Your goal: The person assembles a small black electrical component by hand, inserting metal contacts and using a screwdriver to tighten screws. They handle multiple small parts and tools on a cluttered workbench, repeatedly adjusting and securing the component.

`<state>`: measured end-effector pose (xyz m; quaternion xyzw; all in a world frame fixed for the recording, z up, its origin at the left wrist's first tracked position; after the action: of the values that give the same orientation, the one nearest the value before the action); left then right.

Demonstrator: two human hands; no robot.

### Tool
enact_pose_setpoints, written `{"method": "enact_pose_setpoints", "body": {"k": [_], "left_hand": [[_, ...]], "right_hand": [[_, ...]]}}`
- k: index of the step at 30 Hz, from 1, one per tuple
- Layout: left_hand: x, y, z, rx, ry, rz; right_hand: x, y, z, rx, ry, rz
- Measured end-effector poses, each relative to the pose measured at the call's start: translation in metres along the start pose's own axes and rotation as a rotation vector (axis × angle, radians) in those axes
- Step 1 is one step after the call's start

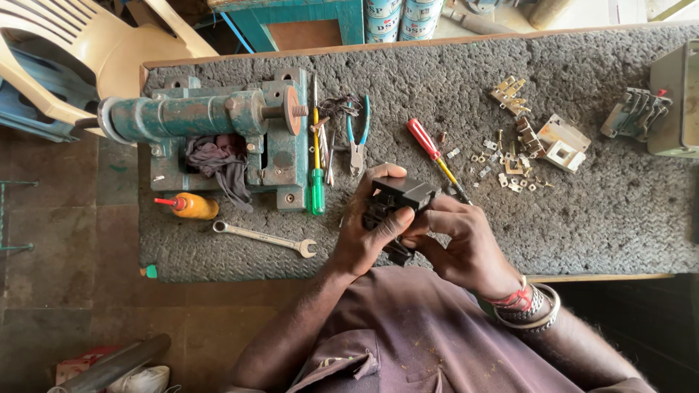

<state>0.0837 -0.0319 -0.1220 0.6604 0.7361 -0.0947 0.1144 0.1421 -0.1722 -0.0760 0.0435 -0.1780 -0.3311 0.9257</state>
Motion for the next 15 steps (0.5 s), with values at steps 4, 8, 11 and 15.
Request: {"method": "enact_pose_setpoints", "body": {"k": [4,8,11,15], "left_hand": [[0.004,0.002,-0.005,-0.038,-0.018,-0.031],[0.005,0.001,-0.006,0.021,-0.103,0.020],[0.005,0.001,-0.008,0.022,-0.113,0.006],[0.004,0.002,-0.007,0.008,0.097,-0.023]], "right_hand": [[0.004,-0.005,-0.003,-0.112,0.299,-0.012],[0.006,-0.004,0.004,-0.064,0.226,0.051],[0.007,-0.002,0.010,-0.027,0.130,0.094],[0.007,-0.006,0.007,-0.099,-0.129,0.057]]}}
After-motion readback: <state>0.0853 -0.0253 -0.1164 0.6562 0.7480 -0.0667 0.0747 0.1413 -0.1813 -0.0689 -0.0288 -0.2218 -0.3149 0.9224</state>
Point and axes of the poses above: each hand's wrist, its own y-axis towards the middle knuckle, its own x-axis out of the back of the hand, z = x × y, the point moved 5 cm from there along y, towards the middle knuckle, and after that the axes turned 3 degrees about y, right-handed, at the moved point
